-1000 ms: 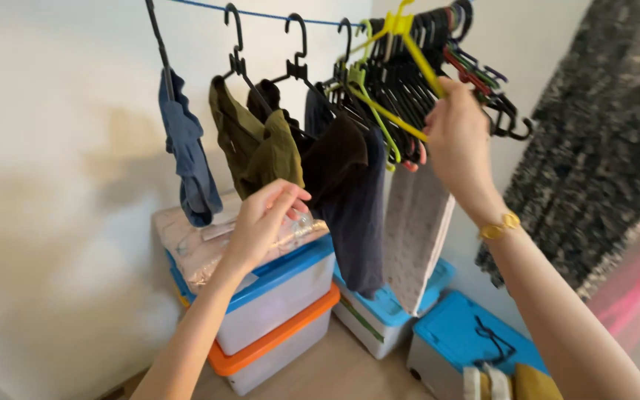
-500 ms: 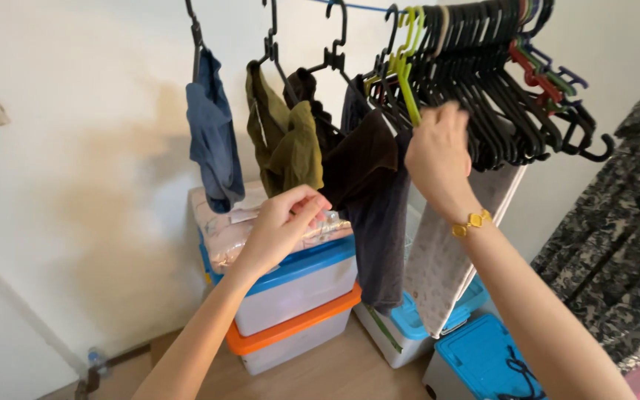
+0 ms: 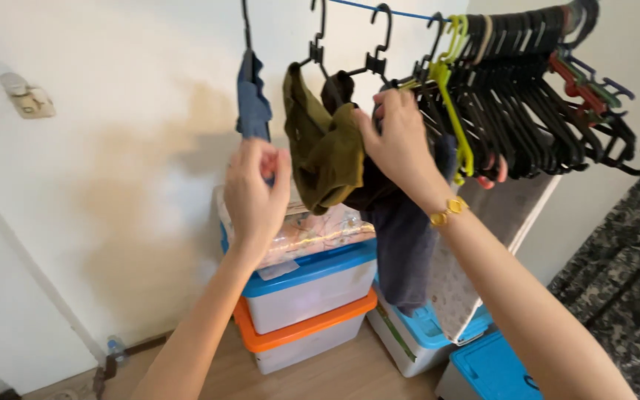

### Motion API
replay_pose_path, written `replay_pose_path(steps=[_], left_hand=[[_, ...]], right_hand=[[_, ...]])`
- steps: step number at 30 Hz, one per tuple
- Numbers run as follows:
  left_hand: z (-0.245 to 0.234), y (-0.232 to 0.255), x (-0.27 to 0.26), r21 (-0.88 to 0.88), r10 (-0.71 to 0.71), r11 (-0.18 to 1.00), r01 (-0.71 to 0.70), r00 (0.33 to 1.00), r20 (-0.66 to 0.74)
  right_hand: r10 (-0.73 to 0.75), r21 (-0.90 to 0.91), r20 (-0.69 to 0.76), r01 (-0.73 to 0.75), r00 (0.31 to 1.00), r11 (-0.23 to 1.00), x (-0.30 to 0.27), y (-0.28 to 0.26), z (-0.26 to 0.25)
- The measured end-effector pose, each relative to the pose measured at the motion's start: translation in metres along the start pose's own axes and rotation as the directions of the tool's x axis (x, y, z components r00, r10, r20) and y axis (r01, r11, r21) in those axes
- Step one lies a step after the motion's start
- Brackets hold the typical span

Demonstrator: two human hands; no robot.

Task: Removing various clothing items from hangers and placing them onto a bed.

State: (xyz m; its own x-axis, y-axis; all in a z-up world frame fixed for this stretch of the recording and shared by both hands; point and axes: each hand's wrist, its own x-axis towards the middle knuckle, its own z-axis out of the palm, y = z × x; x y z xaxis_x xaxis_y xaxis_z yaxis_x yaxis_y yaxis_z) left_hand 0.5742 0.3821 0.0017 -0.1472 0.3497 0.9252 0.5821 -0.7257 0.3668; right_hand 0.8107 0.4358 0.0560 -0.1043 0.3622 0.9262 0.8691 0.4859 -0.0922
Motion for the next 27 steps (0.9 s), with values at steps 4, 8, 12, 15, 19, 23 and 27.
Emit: replay_pose_path(steps=[4,8,12,15,19,23,27], left_hand=[[-0.008,-0.011,0.038,0.340,0.127,0.937,-0.085,0.986,-0.105],[0.023,-0.041,0.064,0.523,-0.033,0.852,0.031,0.999,-0.005],[0.046,-0.088,0.077,0.649,-0.079,0.761,0.013,0.994,0.073],[0.029,-0.108,0.084,0.649,-0.053,0.760,-0.013,0.995,0.083],[-0.011,-0.130,0.097,0.643,-0.089,0.765,0.038,0.995,0.047],[-0.047,-0.170,0.110,0.741,-0.062,0.671,0.044,0.998,-0.004],[-0.080,-0.192,0.122,0.799,0.017,0.601,0.027,0.999,-0.046]], right_hand=[[0.308,-0.072,0.347,-0.302,0.886,0.951,0.006,-0.018,0.035],[0.299,-0.145,0.323,-0.265,0.898,0.953,0.009,-0.007,0.091],[0.281,-0.090,0.338,-0.267,0.898,0.960,0.016,-0.044,0.099],[0.265,-0.070,0.324,-0.256,0.908,0.964,0.026,-0.063,0.108],[0.201,-0.055,0.289,-0.193,0.936,0.980,0.036,-0.087,0.132],[0.147,-0.034,0.256,-0.144,0.955,0.989,0.039,-0.118,0.155],[0.127,-0.068,0.250,-0.113,0.960,0.991,0.050,-0.140,0.171]])
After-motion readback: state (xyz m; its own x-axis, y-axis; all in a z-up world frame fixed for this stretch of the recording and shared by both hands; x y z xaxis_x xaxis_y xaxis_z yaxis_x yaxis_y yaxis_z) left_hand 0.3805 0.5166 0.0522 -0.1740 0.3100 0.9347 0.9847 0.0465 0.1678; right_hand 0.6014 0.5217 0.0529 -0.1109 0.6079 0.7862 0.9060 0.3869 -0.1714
